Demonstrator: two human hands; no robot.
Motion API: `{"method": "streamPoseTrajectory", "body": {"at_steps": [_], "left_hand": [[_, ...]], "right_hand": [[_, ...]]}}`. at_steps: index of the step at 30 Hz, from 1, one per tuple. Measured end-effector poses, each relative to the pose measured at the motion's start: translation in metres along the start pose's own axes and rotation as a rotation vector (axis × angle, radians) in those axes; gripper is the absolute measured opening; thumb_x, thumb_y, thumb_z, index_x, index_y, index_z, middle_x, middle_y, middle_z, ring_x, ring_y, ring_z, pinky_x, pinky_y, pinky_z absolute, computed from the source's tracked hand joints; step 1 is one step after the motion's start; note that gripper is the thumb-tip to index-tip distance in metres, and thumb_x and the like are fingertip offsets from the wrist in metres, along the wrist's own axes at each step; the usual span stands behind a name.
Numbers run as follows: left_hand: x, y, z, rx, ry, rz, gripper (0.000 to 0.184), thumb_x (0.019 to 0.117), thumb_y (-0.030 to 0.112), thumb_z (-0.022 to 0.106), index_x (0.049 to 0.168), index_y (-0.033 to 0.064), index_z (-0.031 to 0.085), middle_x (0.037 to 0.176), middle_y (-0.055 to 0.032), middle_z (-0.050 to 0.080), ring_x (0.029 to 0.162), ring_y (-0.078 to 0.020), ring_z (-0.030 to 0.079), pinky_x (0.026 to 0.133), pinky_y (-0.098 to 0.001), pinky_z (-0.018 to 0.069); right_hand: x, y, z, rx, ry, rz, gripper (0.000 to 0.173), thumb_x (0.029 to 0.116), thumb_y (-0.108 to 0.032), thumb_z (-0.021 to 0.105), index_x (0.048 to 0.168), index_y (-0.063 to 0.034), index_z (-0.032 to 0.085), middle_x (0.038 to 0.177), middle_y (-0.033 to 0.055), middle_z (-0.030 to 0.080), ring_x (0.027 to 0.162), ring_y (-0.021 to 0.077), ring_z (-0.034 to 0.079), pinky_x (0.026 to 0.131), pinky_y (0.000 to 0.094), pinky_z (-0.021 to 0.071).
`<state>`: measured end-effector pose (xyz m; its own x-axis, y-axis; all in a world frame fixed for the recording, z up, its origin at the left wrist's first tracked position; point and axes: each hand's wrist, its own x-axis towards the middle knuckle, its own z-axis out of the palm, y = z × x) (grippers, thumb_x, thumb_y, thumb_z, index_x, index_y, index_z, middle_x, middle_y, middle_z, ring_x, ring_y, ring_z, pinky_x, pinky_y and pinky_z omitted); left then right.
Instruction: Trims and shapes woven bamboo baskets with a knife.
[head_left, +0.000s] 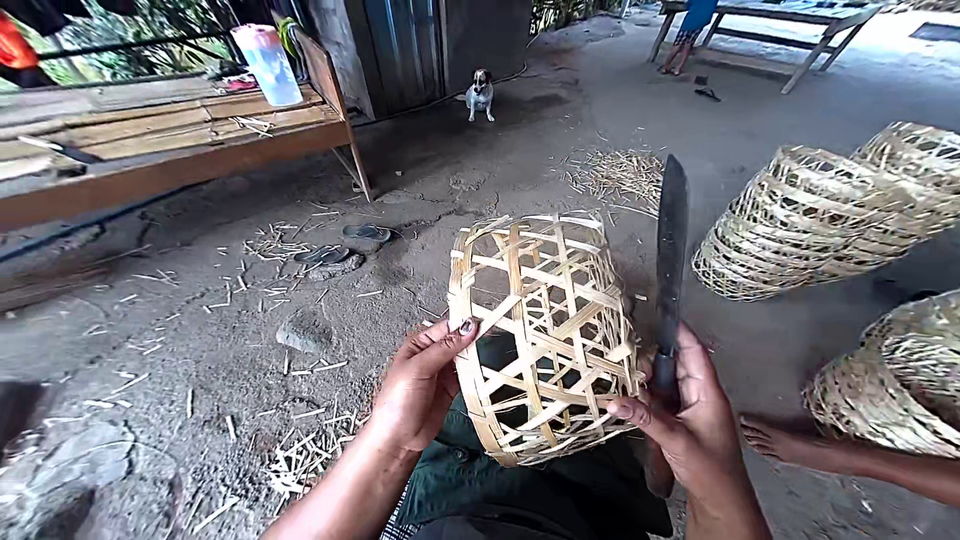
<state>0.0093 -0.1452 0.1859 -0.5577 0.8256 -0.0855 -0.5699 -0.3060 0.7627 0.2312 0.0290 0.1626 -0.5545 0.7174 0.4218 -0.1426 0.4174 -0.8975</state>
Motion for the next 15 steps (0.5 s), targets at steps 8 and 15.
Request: {"method": "streamPoseTrajectory", "body": {"at_steps": [8, 15], "left_hand": [[0.001, 0.001, -0.018, -0.085, -0.257, -0.269, 0.012, 0.0938, 0.016, 0.071, 0.100, 0.0059, 0.074, 0.093, -0.0109, 0.073, 0.086, -0.0204, 0.073, 0.082, -0.0412, 0.0628], [-0.010, -0.015, -0.002, 0.258, -0.597, -0.084, 0.021, 0.0924, 0.012, 0.075, 0.113, 0.0115, 0.072, 0.103, 0.0002, 0.075, 0.097, -0.0118, 0.071, 0.096, -0.0361, 0.0584]], "right_hand": [[-0.005, 0.009, -0.010, 0.004, -0.015, 0.006, 0.124, 0.0665, -0.049, 0.094, 0.156, 0.0036, 0.027, 0.096, -0.0034, 0.056, 0.071, 0.0032, 0.052, 0.056, 0.0120, 0.0439], [-0.004, 0.036, -0.039, 0.141, -0.064, -0.053, 0.123, 0.0648, -0.052, 0.094, 0.158, -0.0108, 0.024, 0.104, -0.0087, 0.056, 0.082, -0.0009, 0.056, 0.070, 0.0119, 0.0505]]}}
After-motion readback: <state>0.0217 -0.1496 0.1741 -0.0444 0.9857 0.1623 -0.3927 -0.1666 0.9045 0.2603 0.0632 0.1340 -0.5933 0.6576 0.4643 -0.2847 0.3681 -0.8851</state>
